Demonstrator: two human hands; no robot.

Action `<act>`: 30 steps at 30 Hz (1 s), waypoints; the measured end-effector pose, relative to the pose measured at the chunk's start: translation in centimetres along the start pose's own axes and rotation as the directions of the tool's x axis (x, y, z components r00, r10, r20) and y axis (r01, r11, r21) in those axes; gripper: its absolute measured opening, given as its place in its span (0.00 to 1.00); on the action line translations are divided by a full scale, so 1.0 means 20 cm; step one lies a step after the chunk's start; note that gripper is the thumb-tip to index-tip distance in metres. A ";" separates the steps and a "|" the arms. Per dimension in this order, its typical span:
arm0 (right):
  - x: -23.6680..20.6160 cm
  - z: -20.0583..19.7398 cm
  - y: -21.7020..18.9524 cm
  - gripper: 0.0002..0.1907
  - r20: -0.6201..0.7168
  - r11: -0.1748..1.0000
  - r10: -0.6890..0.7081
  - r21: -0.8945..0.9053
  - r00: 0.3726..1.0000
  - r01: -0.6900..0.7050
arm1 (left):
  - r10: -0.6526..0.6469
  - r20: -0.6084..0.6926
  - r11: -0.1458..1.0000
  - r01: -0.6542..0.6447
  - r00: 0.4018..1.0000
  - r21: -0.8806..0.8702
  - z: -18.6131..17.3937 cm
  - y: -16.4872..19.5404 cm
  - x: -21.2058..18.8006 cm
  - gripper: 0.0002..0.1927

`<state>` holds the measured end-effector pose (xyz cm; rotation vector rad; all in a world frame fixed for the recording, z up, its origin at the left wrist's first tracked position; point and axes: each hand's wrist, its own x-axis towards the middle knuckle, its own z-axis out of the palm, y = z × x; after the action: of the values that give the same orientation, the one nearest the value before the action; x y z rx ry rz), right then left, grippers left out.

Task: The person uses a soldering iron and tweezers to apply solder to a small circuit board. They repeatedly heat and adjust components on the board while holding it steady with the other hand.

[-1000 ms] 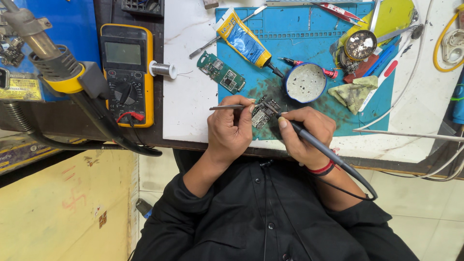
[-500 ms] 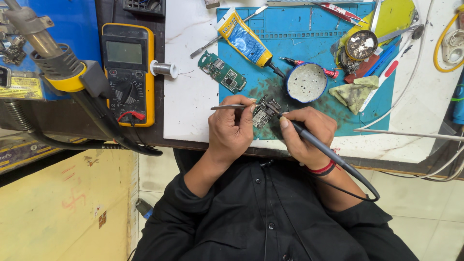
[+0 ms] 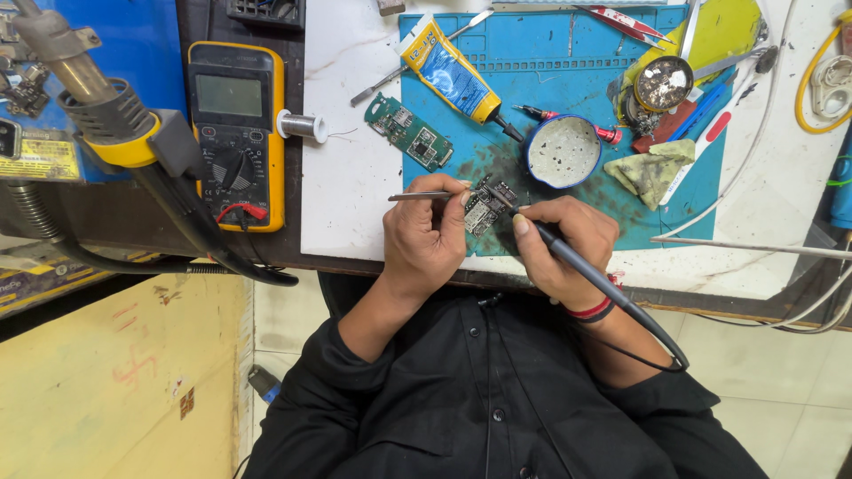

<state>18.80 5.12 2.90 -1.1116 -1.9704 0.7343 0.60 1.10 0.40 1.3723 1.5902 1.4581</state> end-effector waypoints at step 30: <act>0.00 0.01 0.01 0.04 0.005 0.999 -0.024 0.022 1.000 0.024 | 0.005 0.003 1.000 -0.005 1.000 -0.010 0.00 0.00 0.00 0.05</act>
<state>18.82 5.14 2.70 -1.0725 -1.9716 0.7453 0.58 1.15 0.33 1.3735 1.5764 1.4640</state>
